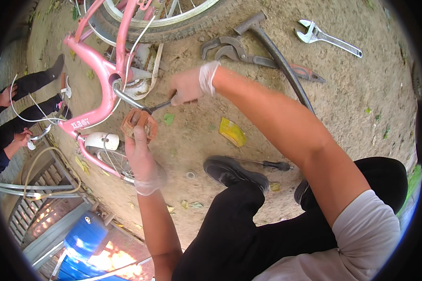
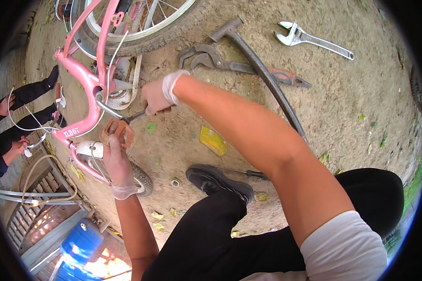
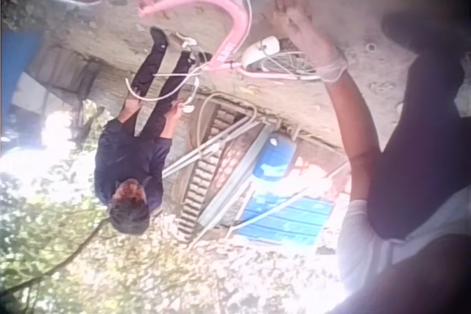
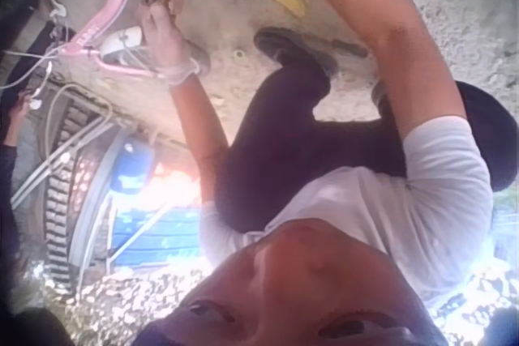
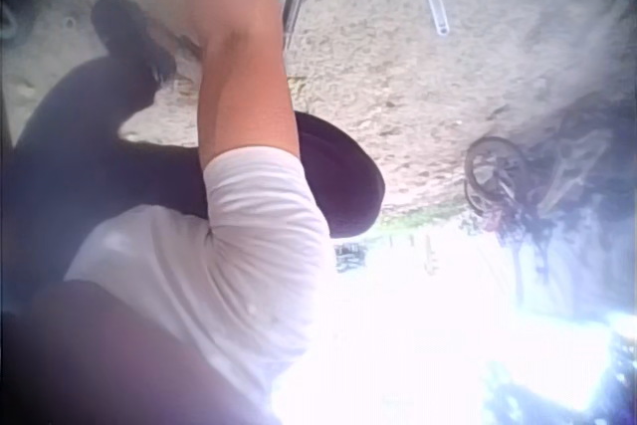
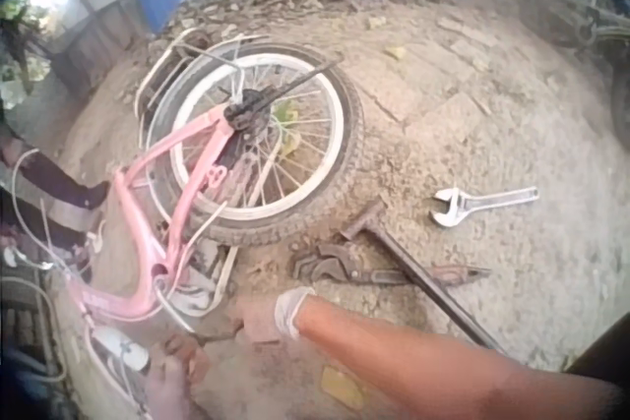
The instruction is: The person removes the crank arm from a pink bicycle using a wrench and hammer, then reassembles the crank and installs the handlebar. They use a hammer to tap the crank arm off, place a washer and pedal onto the crank, and attach the handlebar to the stem.
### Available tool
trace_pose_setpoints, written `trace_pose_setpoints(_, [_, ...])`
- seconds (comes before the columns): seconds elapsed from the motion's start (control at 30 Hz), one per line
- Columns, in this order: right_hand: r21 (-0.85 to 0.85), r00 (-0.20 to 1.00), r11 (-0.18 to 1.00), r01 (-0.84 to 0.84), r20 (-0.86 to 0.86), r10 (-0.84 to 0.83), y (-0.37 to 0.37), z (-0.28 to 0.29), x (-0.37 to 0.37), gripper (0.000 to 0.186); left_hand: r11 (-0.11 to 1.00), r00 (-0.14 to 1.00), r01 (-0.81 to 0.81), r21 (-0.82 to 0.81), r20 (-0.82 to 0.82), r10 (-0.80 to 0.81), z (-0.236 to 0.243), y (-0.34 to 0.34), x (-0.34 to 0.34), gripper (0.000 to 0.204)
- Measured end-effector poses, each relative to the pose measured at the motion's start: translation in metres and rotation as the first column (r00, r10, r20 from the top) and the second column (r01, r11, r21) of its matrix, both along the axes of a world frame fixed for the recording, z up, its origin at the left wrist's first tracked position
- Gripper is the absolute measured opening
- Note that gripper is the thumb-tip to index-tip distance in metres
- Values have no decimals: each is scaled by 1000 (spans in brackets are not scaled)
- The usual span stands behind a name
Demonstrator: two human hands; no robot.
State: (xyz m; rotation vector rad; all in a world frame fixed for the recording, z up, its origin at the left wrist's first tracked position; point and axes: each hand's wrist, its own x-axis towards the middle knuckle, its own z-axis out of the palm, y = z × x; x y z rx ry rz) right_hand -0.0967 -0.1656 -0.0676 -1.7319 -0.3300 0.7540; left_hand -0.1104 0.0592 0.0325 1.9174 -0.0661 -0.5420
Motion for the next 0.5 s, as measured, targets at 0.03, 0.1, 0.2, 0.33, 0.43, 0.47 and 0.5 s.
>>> trace_pose_setpoints(0.03, [-27, 999, 999, -45, 2, 45, -9, 4, 7, 32, 1000, 1000, 7, 4, 10, -7, 0, -2, 0, 62])
trace_pose_setpoints(0.1, [15, 999, 998, 53, -8, -53, -26, 10, 15, 30, 1000, 999, 17, 15, 29, -17, 2, -4, 1, 61])
trace_pose_setpoints(0.2, [208, 932, 914, 347, -188, -311, -35, 18, 15, 20, 994, 994, 112, -6, 22, -111, 8, -5, 4, 56])
trace_pose_setpoints(0.33, [432, 625, 455, 778, -596, -503, -21, 26, 12, 22, 987, 987, 157, 27, -19, -157, 12, -4, 5, 61])
trace_pose_setpoints(0.43, [418, 525, 328, 848, -569, -632, 1, 36, 32, 25, 982, 983, 182, 53, 1, -182, 11, -2, 4, 59])
trace_pose_setpoints(0.47, [407, 580, 423, 810, -448, -680, 9, 40, 45, 25, 980, 983, 183, 72, 20, -185, 9, -1, 4, 58])
trace_pose_setpoints(0.5, [381, 632, 515, 768, -317, -708, 17, 44, 61, 26, 979, 982, 183, 90, 41, -187, 8, 0, 5, 57])
